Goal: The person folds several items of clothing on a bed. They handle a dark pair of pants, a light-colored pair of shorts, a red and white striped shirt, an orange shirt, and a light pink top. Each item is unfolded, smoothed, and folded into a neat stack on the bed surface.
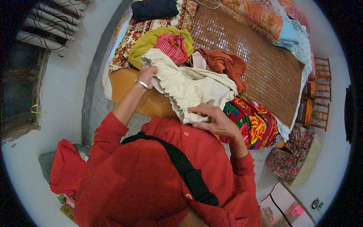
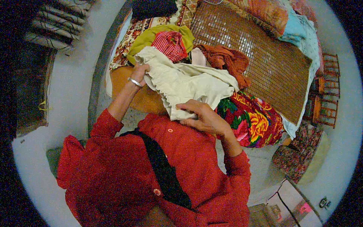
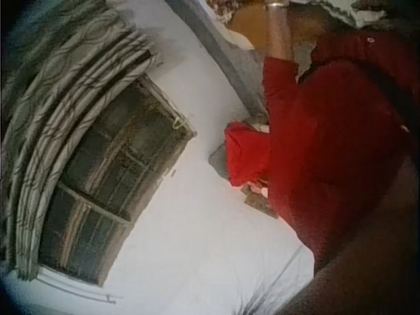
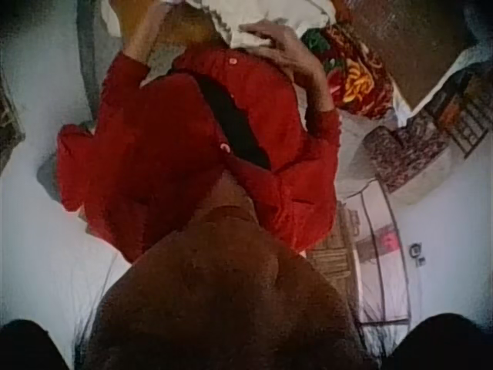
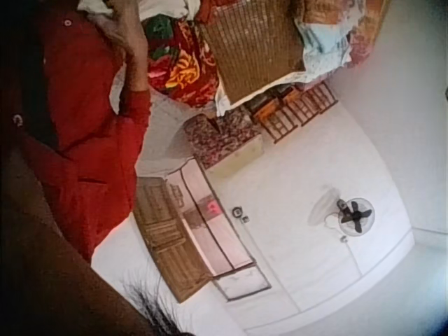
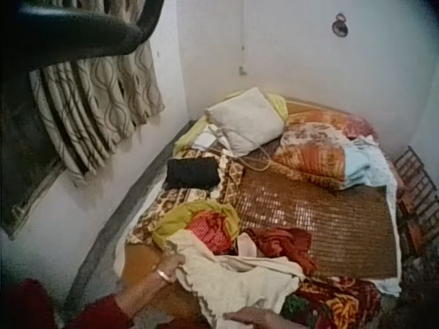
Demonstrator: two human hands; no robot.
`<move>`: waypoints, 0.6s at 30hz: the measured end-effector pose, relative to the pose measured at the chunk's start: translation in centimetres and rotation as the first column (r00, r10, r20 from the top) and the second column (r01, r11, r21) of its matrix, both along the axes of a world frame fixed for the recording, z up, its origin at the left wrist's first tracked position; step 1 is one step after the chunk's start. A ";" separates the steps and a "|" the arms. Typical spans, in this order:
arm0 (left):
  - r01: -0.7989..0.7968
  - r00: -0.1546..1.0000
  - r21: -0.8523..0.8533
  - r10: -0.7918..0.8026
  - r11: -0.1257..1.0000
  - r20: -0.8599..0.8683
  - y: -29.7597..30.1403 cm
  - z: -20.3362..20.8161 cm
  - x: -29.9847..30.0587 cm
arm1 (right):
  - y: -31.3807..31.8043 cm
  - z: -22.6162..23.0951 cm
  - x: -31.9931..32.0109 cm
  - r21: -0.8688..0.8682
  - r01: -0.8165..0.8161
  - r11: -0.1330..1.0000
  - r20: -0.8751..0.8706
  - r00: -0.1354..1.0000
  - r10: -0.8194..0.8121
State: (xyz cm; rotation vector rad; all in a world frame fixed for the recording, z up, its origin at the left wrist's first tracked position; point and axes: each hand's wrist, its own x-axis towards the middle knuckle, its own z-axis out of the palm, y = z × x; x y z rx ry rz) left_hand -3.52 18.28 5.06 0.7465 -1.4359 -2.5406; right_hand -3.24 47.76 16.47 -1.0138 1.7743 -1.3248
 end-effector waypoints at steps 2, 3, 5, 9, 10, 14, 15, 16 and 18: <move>0.008 1.000 -0.036 -0.009 0.999 -0.013 0.1 -0.1 -0.2 | -0.8 0.3 -0.1 0.049 0.003 0.999 -0.067 0.998 0.001; 0.012 1.000 -0.054 -0.013 0.998 -0.019 0.4 0.3 -0.3 | -1.1 0.6 -0.2 -0.032 -0.044 0.999 -0.035 0.998 0.043; 0.081 0.997 -0.004 -0.081 0.997 -0.014 1.1 1.4 -0.6 | -1.5 1.6 -0.6 -0.196 -0.130 0.972 0.018 0.990 0.137; 0.466 0.875 -0.215 -0.484 0.858 -0.034 1.8 6.7 0.1 | -2.1 2.9 -2.4 -0.366 -0.065 0.928 -0.066 0.997 0.044; 0.451 0.843 -0.514 -0.537 0.730 -0.023 2.1 7.4 0.5 | -2.4 3.2 -2.9 -0.256 0.009 0.967 -0.132 0.990 -0.044; 0.671 0.683 -0.419 -0.730 0.611 0.030 4.3 10.1 0.9 | -3.4 0.4 -3.5 -0.263 0.268 0.927 -0.048 0.956 -0.290; 0.642 0.699 -0.427 -0.715 0.637 -0.016 4.5 10.1 0.9 | -3.7 0.3 -3.4 -0.272 0.325 0.906 0.002 0.942 -0.337; 0.611 0.713 -0.432 -0.698 0.663 -0.063 4.9 10.2 1.1 | -3.9 0.2 -3.3 -0.279 0.381 0.881 0.053 0.923 -0.382; 0.606 0.721 -0.406 -0.688 0.684 -0.081 5.0 10.6 1.2 | -4.1 0.2 -3.1 -0.286 0.432 0.855 0.096 0.901 -0.423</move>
